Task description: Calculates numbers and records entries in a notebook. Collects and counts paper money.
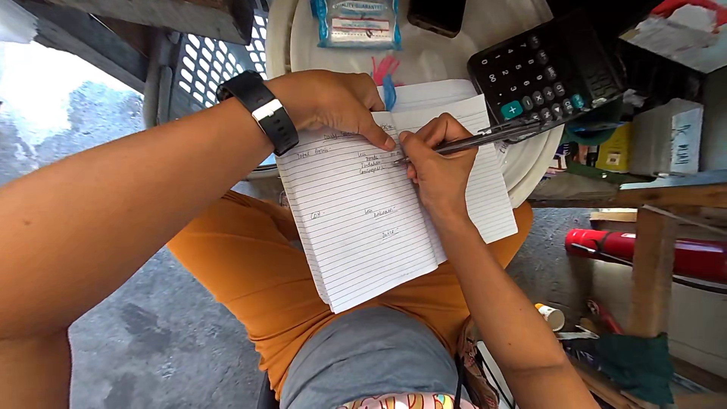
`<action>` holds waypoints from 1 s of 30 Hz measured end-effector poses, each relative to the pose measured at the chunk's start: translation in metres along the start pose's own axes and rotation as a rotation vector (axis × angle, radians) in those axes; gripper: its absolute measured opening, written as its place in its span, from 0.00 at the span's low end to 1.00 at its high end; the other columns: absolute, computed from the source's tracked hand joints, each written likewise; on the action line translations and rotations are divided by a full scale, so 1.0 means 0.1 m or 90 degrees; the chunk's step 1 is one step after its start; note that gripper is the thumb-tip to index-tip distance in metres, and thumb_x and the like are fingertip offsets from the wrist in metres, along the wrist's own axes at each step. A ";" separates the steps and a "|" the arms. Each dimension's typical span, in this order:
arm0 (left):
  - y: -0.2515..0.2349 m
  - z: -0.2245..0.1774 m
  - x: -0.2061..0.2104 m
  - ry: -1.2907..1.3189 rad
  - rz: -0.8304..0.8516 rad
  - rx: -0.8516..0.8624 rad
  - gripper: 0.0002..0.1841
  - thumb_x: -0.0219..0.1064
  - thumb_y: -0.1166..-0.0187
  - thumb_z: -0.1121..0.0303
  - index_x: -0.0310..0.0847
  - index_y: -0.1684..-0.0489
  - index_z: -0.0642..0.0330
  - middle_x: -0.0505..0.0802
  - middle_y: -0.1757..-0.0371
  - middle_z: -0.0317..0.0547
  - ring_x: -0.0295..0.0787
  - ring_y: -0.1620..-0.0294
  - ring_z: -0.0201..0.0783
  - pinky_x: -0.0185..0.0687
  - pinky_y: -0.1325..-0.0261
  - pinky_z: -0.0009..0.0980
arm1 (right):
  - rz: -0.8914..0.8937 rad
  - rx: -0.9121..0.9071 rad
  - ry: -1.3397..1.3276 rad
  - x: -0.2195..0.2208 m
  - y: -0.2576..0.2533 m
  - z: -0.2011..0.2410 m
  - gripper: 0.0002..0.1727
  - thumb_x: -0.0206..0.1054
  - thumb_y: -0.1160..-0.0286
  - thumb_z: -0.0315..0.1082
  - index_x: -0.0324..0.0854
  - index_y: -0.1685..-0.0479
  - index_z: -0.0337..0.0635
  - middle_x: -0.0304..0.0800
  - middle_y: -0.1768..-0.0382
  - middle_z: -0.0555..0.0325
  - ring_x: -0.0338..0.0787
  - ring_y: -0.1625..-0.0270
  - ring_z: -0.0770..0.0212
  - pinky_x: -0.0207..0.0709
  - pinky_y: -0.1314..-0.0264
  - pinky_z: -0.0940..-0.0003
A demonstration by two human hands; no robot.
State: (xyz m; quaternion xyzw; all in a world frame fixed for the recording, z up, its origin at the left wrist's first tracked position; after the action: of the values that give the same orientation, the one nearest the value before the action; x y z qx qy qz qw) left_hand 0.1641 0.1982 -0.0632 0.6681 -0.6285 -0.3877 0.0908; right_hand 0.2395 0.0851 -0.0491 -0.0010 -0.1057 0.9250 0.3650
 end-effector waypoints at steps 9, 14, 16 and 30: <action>0.00 0.00 0.00 -0.006 -0.007 -0.003 0.14 0.72 0.22 0.58 0.85 0.66 0.62 0.91 0.74 0.45 0.87 0.76 0.31 0.82 0.70 0.26 | 0.009 -0.021 0.036 0.01 0.02 0.02 0.19 0.67 0.38 0.14 0.67 0.84 0.47 0.79 0.82 0.68 0.74 0.87 0.80 0.70 0.88 0.86; -0.02 0.01 0.00 -0.009 -0.004 -0.003 0.14 0.72 0.22 0.58 0.85 0.66 0.62 0.91 0.74 0.45 0.87 0.76 0.31 0.83 0.70 0.26 | 0.026 -0.015 0.045 0.03 0.01 0.01 0.19 0.68 0.39 0.14 0.68 0.84 0.47 0.79 0.83 0.69 0.74 0.87 0.81 0.69 0.87 0.87; -0.02 0.01 0.00 -0.007 -0.005 -0.002 0.14 0.72 0.22 0.59 0.85 0.66 0.62 0.91 0.74 0.44 0.87 0.76 0.30 0.83 0.70 0.25 | 0.027 -0.016 0.046 0.03 0.01 0.01 0.19 0.68 0.40 0.14 0.68 0.85 0.48 0.80 0.83 0.69 0.74 0.86 0.81 0.69 0.87 0.87; 0.00 0.02 0.01 0.036 0.002 -0.012 0.12 0.71 0.21 0.61 0.86 0.61 0.63 0.93 0.72 0.47 0.90 0.75 0.33 0.87 0.70 0.26 | -0.006 -0.013 0.004 -0.07 -0.03 -0.03 0.20 0.66 0.40 0.14 0.66 0.86 0.48 0.78 0.84 0.67 0.73 0.87 0.79 0.67 0.88 0.86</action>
State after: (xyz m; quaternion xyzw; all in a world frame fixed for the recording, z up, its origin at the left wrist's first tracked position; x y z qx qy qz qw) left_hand 0.1630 0.1980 -0.0646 0.6771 -0.6231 -0.3742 0.1152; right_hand 0.2466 0.0833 -0.0517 -0.0070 -0.1143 0.9222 0.3694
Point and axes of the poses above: each hand's wrist, its own y-axis away from the middle knuckle, its own x-axis out of the palm, z = x × y, the point moved 9 cm from there along -y, towards the middle knuckle
